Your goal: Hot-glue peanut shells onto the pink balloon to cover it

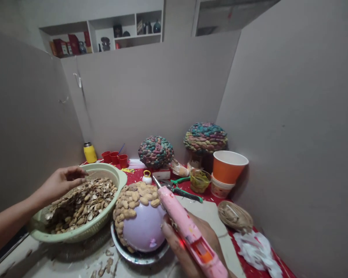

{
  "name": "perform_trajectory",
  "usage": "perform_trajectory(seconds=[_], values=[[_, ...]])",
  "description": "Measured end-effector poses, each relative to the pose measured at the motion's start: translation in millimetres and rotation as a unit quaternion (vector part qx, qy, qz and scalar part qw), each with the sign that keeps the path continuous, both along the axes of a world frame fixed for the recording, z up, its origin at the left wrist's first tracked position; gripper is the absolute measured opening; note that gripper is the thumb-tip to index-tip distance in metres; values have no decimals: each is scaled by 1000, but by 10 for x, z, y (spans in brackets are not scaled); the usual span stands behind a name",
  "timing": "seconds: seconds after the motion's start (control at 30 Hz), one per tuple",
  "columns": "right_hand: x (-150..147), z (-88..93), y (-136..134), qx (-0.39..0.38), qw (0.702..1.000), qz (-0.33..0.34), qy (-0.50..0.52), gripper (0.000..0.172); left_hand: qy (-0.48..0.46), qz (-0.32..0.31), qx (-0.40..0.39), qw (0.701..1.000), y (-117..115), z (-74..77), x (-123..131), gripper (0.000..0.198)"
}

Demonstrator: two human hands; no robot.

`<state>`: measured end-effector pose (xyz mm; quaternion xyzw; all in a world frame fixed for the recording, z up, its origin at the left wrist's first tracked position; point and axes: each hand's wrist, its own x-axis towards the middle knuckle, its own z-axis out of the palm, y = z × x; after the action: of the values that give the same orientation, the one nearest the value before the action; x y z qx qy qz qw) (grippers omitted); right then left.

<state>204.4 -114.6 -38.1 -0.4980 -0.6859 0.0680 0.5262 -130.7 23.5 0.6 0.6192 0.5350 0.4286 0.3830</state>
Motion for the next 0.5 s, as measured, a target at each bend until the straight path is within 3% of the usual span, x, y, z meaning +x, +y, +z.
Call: perform_trajectory(seconds=[0.23,0.5], values=[[-12,-20,23,-30,999,14,19,14,-175,-60,-100,978,-240,35,250,24],[-51,-25,-7,-16,1000,-6,5,24,-291,-126,-167,934,-577,37,639,19]])
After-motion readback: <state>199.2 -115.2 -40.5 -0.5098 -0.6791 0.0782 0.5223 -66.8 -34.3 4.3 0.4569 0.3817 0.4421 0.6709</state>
